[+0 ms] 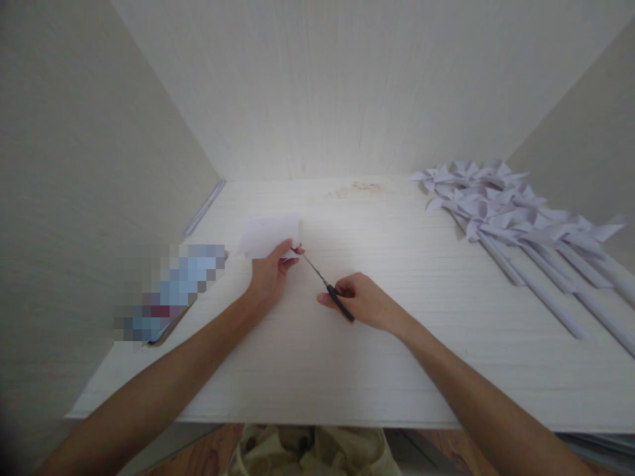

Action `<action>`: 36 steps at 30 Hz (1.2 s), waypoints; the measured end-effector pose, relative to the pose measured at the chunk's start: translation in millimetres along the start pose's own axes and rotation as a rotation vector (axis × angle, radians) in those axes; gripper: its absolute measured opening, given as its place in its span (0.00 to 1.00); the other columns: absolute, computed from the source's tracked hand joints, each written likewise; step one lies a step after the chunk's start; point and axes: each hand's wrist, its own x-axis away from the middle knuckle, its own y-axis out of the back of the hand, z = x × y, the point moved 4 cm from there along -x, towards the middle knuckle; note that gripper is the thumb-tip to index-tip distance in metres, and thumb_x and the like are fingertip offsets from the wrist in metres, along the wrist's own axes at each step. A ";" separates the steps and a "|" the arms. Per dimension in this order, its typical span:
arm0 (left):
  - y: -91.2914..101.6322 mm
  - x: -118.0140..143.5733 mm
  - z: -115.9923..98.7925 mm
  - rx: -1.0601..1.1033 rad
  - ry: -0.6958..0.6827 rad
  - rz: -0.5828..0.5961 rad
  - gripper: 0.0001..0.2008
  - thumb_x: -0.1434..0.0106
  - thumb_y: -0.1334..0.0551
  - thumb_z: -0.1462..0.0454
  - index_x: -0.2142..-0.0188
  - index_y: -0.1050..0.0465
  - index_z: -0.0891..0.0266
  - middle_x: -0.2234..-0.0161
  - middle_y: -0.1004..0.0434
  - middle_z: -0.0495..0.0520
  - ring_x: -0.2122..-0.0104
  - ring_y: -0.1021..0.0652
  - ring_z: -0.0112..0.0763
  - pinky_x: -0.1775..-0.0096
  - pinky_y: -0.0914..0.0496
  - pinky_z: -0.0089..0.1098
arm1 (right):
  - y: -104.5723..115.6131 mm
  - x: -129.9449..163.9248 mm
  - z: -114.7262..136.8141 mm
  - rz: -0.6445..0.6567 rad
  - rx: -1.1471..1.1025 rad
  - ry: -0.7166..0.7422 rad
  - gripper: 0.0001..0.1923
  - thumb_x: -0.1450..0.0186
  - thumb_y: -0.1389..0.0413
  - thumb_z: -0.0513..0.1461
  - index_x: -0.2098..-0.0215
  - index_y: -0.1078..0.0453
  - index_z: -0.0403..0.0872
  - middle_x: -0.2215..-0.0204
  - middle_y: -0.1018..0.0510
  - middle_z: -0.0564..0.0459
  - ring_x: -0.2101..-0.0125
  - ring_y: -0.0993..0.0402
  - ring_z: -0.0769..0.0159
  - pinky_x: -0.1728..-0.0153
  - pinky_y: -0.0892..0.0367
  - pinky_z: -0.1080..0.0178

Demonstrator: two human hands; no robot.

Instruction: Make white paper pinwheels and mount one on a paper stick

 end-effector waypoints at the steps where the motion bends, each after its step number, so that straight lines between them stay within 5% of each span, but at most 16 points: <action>1: 0.1 -0.1 0.0 0.000 0.001 -0.001 0.08 0.54 0.38 0.63 0.73 0.32 0.65 0.77 0.27 0.48 0.77 0.26 0.23 0.77 0.33 0.22 | 0.0 -0.1 -0.6 0.002 -0.003 -0.005 0.20 0.49 0.46 0.50 0.87 0.44 0.46 0.91 0.39 0.59 0.88 0.46 0.75 0.87 0.54 0.69; 36: -2.1 0.9 0.0 -0.028 -0.005 0.011 0.06 0.52 0.39 0.64 0.74 0.32 0.65 0.77 0.28 0.48 0.78 0.26 0.23 0.79 0.35 0.21 | -0.3 -1.9 -7.5 0.037 0.051 -0.020 0.20 0.46 0.49 0.50 0.86 0.44 0.45 0.90 0.38 0.58 0.87 0.44 0.75 0.86 0.52 0.69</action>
